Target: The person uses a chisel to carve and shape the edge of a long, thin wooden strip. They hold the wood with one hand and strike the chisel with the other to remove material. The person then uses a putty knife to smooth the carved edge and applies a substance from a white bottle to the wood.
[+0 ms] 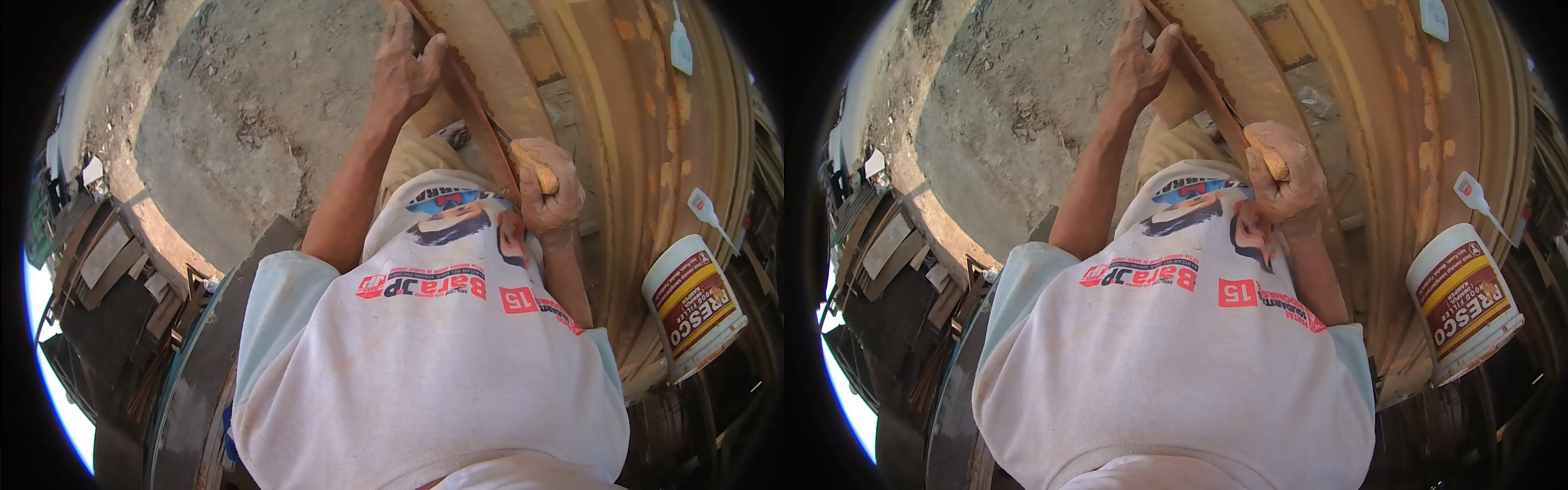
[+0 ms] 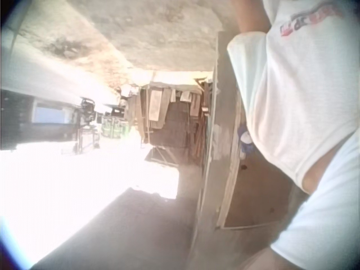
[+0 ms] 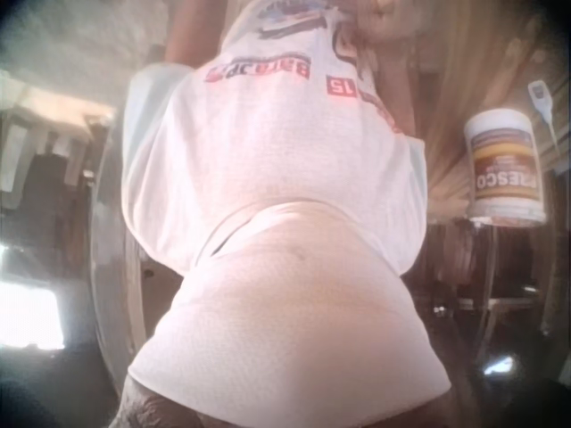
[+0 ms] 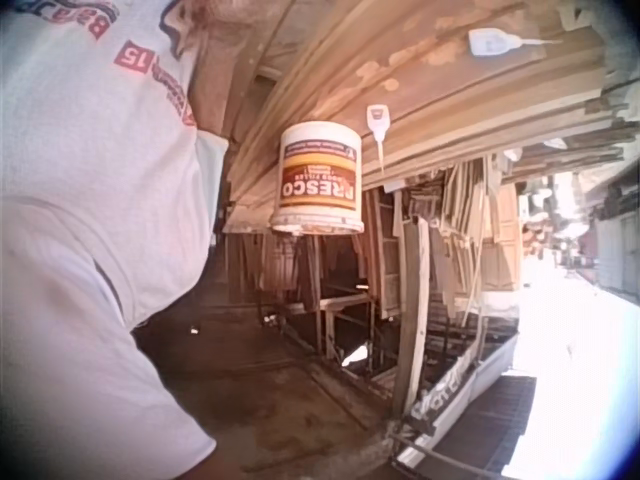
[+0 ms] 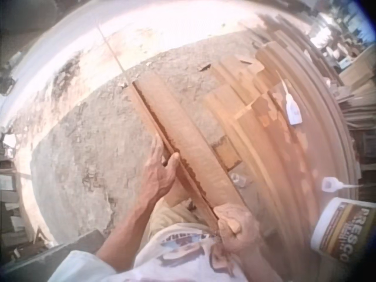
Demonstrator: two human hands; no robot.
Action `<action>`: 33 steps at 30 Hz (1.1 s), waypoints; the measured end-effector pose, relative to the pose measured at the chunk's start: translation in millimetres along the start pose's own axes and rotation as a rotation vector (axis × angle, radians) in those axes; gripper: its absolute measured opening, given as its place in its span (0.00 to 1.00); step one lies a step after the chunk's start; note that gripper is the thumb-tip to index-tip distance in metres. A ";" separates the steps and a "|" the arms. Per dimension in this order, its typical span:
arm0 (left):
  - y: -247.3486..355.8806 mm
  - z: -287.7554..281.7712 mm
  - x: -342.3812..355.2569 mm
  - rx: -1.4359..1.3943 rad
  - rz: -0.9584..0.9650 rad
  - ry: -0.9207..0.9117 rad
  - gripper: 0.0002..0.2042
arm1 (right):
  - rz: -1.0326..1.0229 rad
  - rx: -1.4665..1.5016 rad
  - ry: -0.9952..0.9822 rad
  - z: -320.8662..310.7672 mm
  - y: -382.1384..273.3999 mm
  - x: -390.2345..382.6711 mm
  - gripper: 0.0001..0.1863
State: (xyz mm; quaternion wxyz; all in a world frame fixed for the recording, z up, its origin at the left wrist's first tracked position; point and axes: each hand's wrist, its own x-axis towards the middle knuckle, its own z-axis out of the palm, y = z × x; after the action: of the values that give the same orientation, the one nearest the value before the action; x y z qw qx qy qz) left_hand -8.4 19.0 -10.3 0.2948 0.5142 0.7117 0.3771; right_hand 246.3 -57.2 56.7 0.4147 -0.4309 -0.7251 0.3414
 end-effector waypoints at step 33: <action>9.0 -2.9 -0.1 0.000 -0.044 -0.007 0.39 | -0.056 -0.118 -0.012 18.9 -9.1 68.0 0.12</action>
State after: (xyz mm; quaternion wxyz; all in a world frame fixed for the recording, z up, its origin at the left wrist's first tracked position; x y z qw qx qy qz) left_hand -6.2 20.0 -1.2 0.3056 0.4999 0.7216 0.3687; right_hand 206.9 -1.6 77.3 0.3936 -0.4318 -0.7583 0.2890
